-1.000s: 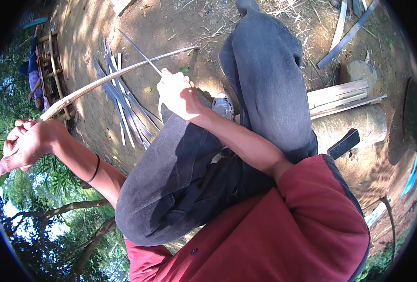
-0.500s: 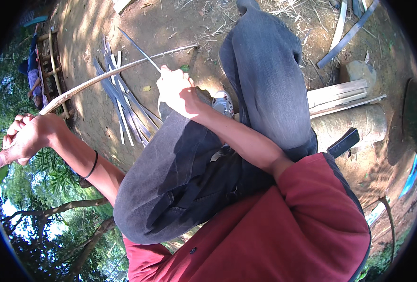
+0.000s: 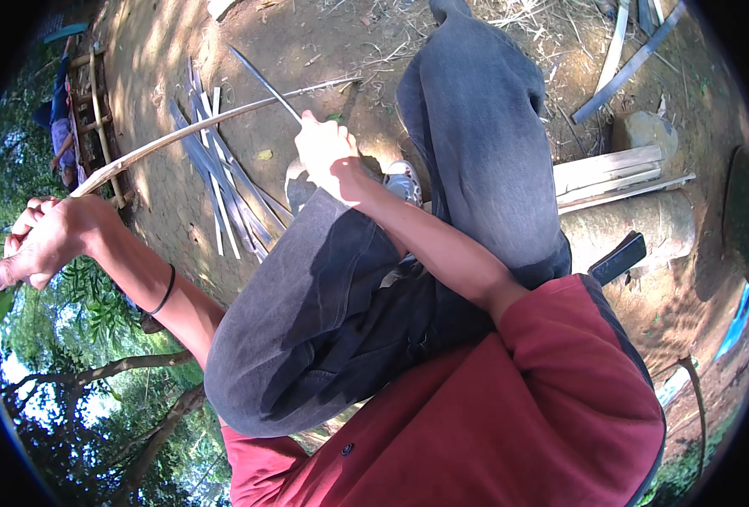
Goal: The person uses a machete to shave the outer layer off a long piece of bamboo, holding the bamboo in one hand and drawing the blade toward themselves along the length of the wood while seated outdoors.
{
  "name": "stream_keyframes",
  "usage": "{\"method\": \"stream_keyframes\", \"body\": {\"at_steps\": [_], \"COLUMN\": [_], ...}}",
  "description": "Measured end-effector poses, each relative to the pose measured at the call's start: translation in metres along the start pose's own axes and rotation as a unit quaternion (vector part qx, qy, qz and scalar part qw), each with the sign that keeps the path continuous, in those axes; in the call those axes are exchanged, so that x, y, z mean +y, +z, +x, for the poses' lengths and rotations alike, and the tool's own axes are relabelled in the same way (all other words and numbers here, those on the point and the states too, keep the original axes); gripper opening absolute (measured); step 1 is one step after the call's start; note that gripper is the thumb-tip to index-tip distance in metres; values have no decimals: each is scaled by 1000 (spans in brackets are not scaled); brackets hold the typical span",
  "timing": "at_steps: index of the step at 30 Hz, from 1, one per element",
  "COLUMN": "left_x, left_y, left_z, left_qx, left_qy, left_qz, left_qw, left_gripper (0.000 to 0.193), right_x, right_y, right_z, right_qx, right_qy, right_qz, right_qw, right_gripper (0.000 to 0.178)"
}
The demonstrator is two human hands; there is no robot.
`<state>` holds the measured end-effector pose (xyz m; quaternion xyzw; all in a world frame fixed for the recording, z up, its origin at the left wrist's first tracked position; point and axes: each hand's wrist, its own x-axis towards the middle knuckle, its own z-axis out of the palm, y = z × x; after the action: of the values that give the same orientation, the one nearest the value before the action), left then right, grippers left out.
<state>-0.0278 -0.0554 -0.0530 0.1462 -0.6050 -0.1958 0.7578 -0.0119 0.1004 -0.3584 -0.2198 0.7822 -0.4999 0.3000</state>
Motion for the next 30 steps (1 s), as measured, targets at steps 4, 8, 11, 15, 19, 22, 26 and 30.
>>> {"method": "stream_keyframes", "body": {"at_steps": [4,8,11,15,19,22,26,30], "left_x": [-10,-9,1,-2,-11,-2,2,-2], "left_y": [9,-1,2,12,9,3,12,16], "left_z": [-14,0,4,-11,-1,-1,-7,-6], "left_qx": [5,-13,13,6,12,11,12,1], "left_qy": [-21,-7,-3,-14,-6,-6,-16,-16], "left_qz": [-6,-17,-14,-8,-1,10,-3,-30], "left_qw": [1000,1000,1000,1000,1000,1000,1000,999], "left_gripper": [63,62,64,62,61,61,61,64], "right_x": [32,2,-18,43,28,-7,-6,41], "right_y": [1,-7,-13,13,6,-11,-7,10], "right_z": [24,16,0,24,26,17,11,28], "right_qx": [-8,-35,-23,-6,-36,-58,-42,-20], "right_qy": [92,71,23,102,103,92,63,93], "right_qz": [-72,-3,36,-80,-14,27,-33,-91], "right_qw": [993,997,999,992,994,994,997,991], "right_gripper": [22,22,20,26,28,26,26,28]}}
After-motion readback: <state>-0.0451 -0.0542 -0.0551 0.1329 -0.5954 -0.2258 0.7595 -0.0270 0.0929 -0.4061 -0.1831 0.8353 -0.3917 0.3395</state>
